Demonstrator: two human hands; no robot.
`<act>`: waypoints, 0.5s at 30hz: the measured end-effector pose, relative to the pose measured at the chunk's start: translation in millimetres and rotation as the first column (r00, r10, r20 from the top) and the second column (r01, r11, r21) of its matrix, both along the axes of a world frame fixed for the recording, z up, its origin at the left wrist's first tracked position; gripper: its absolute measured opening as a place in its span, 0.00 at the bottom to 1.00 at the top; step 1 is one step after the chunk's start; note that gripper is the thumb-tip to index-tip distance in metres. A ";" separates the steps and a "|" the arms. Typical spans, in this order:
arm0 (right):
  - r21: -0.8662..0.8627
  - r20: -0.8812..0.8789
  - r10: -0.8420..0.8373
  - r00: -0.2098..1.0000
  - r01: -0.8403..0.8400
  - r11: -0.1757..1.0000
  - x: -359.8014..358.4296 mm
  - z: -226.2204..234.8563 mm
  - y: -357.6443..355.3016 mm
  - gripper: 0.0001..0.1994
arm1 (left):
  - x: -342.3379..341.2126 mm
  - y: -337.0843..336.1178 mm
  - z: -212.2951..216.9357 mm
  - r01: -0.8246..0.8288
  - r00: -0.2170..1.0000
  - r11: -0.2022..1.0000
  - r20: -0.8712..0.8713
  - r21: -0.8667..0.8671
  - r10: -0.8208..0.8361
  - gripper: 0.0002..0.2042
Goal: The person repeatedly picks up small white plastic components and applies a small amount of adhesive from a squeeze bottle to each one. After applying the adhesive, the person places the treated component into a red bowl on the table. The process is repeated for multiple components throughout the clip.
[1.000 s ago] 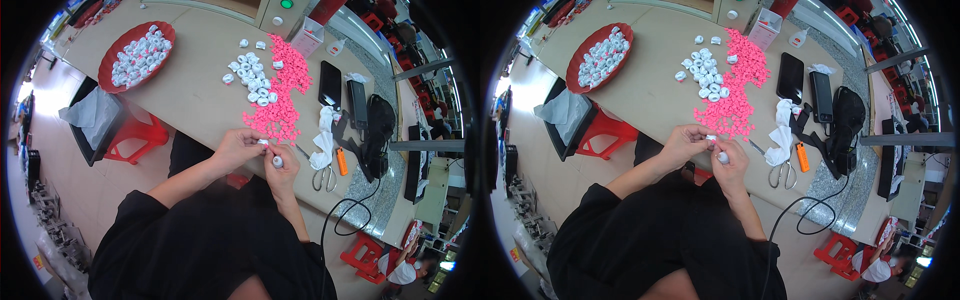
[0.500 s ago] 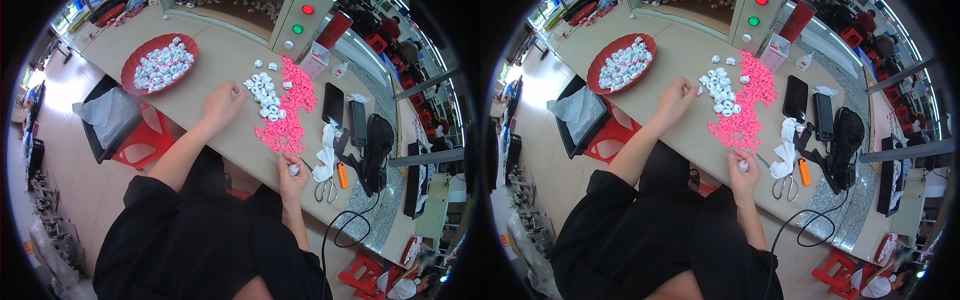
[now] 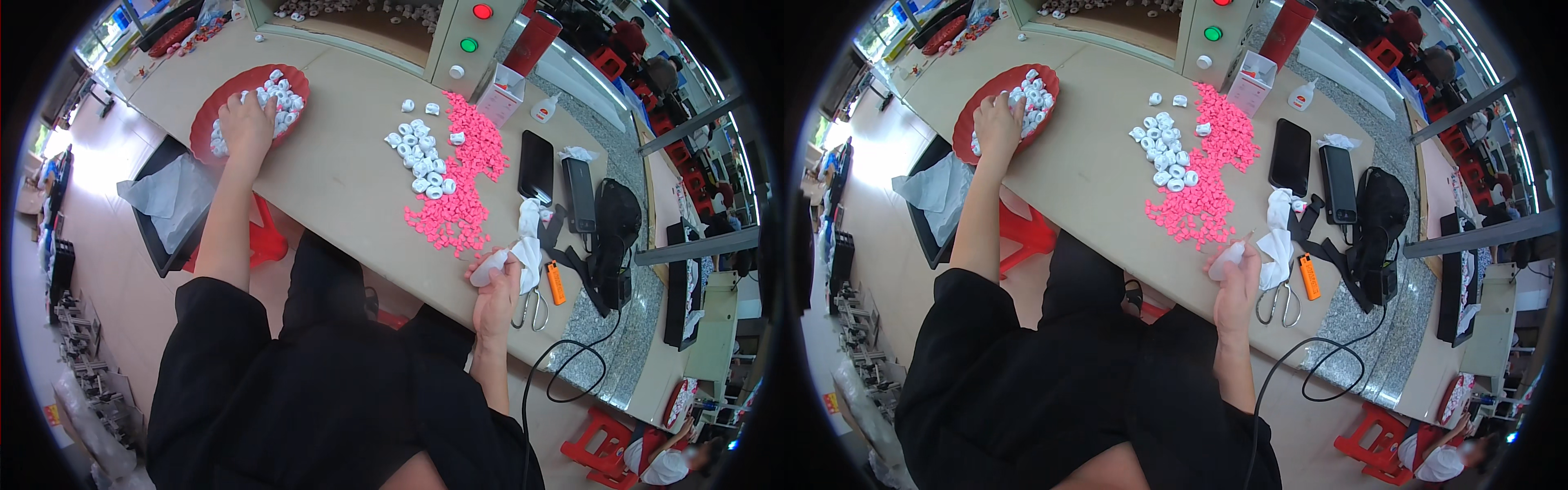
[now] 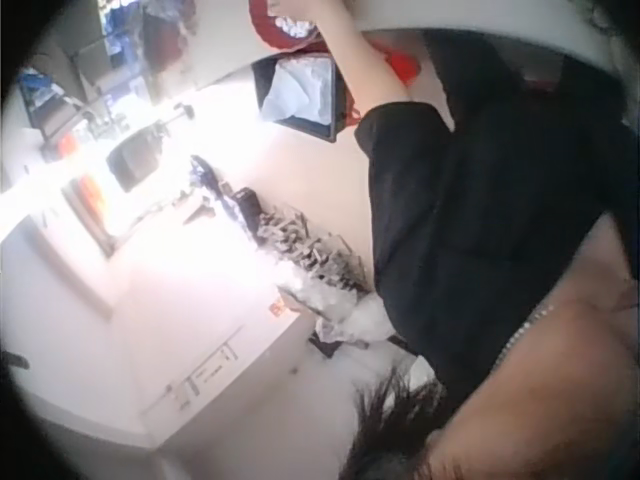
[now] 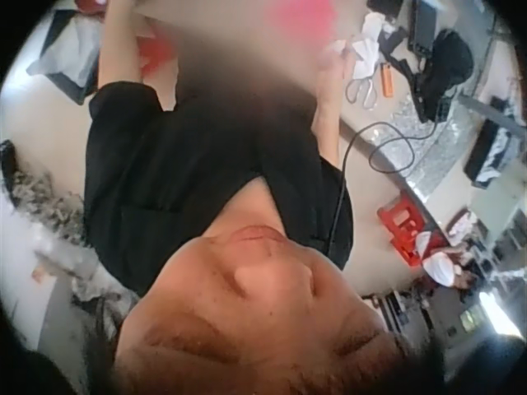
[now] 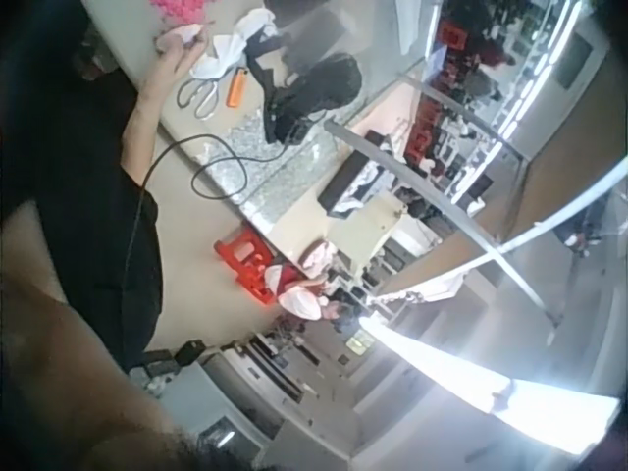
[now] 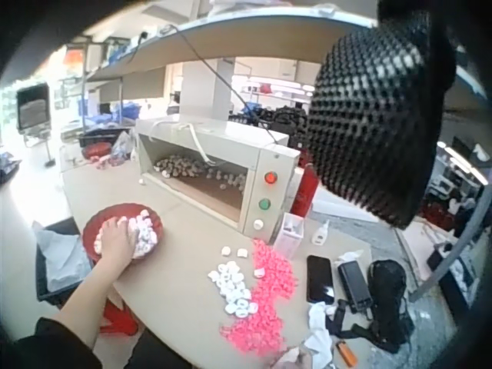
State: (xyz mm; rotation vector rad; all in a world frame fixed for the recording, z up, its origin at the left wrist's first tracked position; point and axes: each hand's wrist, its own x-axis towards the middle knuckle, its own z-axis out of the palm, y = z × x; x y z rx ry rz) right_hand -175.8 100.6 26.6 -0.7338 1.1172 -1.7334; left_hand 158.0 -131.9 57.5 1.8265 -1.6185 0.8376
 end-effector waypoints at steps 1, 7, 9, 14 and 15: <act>0.004 -0.006 0.019 1.000 -0.019 1.000 -2.3 0.9 0.5 0.13 | 0.0 -1.4 -0.3 -0.020 0.987 0.997 0.156 -0.071 0.031 0.17; 0.061 -0.072 0.077 0.994 -0.073 0.996 -13.4 4.7 4.0 0.14 | -134.2 63.0 -23.2 0.861 0.485 0.444 -0.135 0.250 -0.864 0.17; 0.061 -0.011 0.081 0.997 -0.080 0.995 -19.1 4.7 6.4 0.14 | -143.3 67.2 -30.8 0.857 0.466 0.423 -0.093 0.294 -0.880 0.17; 0.009 0.121 0.047 0.991 -0.048 0.999 -25.1 8.8 8.6 0.16 | -144.0 66.5 -41.8 0.866 0.430 0.376 -0.109 0.330 -0.896 0.16; 0.022 0.083 0.014 0.996 -0.016 1.000 -23.8 10.1 7.4 0.15 | -143.7 68.5 -42.2 0.883 0.416 0.356 -0.156 0.305 -0.896 0.15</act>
